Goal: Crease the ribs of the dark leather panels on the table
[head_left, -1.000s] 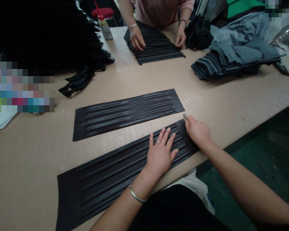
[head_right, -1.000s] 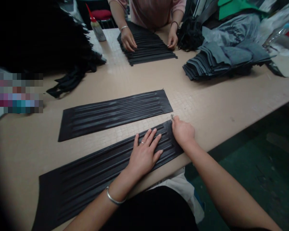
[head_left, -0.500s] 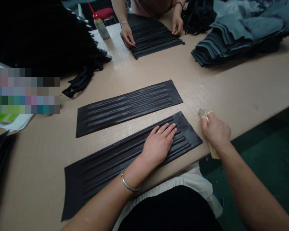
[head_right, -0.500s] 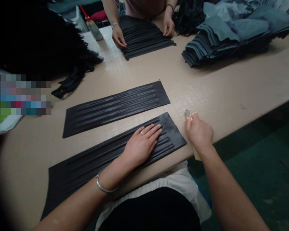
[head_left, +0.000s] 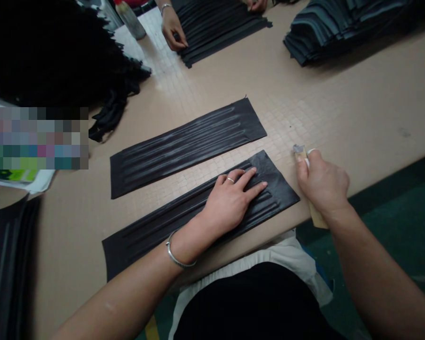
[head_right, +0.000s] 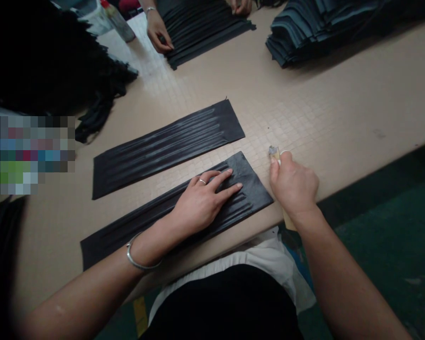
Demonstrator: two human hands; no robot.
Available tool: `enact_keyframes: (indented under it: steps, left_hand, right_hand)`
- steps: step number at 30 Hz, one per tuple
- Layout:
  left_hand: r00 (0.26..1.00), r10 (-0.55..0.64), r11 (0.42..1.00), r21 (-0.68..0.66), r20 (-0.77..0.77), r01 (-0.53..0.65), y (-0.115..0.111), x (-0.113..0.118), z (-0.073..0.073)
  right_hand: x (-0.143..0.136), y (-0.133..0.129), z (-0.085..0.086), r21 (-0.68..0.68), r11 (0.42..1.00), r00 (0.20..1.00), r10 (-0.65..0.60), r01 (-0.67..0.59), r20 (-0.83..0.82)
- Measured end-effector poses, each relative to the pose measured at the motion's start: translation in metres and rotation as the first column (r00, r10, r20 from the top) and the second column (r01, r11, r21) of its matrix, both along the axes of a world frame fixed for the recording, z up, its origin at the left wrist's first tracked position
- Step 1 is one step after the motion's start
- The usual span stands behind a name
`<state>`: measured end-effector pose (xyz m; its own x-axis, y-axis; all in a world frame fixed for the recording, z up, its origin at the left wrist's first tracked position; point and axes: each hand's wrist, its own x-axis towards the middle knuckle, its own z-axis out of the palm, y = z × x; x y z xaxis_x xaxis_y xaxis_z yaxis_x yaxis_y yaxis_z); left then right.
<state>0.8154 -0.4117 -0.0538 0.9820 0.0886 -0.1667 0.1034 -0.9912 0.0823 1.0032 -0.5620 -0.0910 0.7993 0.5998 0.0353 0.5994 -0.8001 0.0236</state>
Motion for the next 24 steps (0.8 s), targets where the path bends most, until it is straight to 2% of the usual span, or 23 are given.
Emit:
enact_keyframes:
  steps: [4,8,12,16,19,21,23,24]
  left_hand:
    - [0.989,-0.127,0.991,-0.048,-0.08,0.124,0.004,-0.002,0.007]
    - [0.977,-0.173,0.985,-0.024,-0.129,0.171,-0.006,-0.001,0.013]
    - [0.983,-0.143,0.987,0.057,-0.117,0.15,-0.024,-0.004,0.011]
    - [0.995,-0.076,0.988,0.127,-0.063,0.084,-0.047,-0.012,-0.002]
    - [1.0,-0.006,0.987,0.162,-0.003,0.006,-0.061,-0.008,-0.009]
    - [1.0,-0.002,0.991,0.131,0.026,-0.001,-0.057,0.001,-0.006]
    - [0.998,0.01,0.999,0.049,0.057,-0.012,-0.038,0.011,0.004]
    - [0.996,0.061,0.998,0.024,0.072,-0.062,-0.024,0.015,0.01]
  right_hand:
    - [0.0,0.0,0.001,0.014,1.0,1.0,-0.002,0.002,-0.02]
    - [-0.001,0.001,0.005,0.024,1.0,0.999,-0.017,0.018,-0.041]
    - [-0.001,0.002,0.006,0.019,1.0,0.999,-0.016,0.017,-0.051]
    - [-0.001,0.001,0.004,0.016,1.0,0.999,-0.016,0.017,-0.043]
    - [-0.001,-0.001,0.002,0.001,1.0,0.999,-0.03,0.03,-0.032]
    - [0.0,-0.003,0.001,-0.006,0.999,0.999,-0.034,0.033,-0.035]
    - [0.002,-0.004,-0.001,-0.007,1.0,0.999,-0.026,0.026,-0.035]
    - [0.002,-0.004,-0.002,-0.003,1.0,0.999,-0.02,0.02,-0.031]
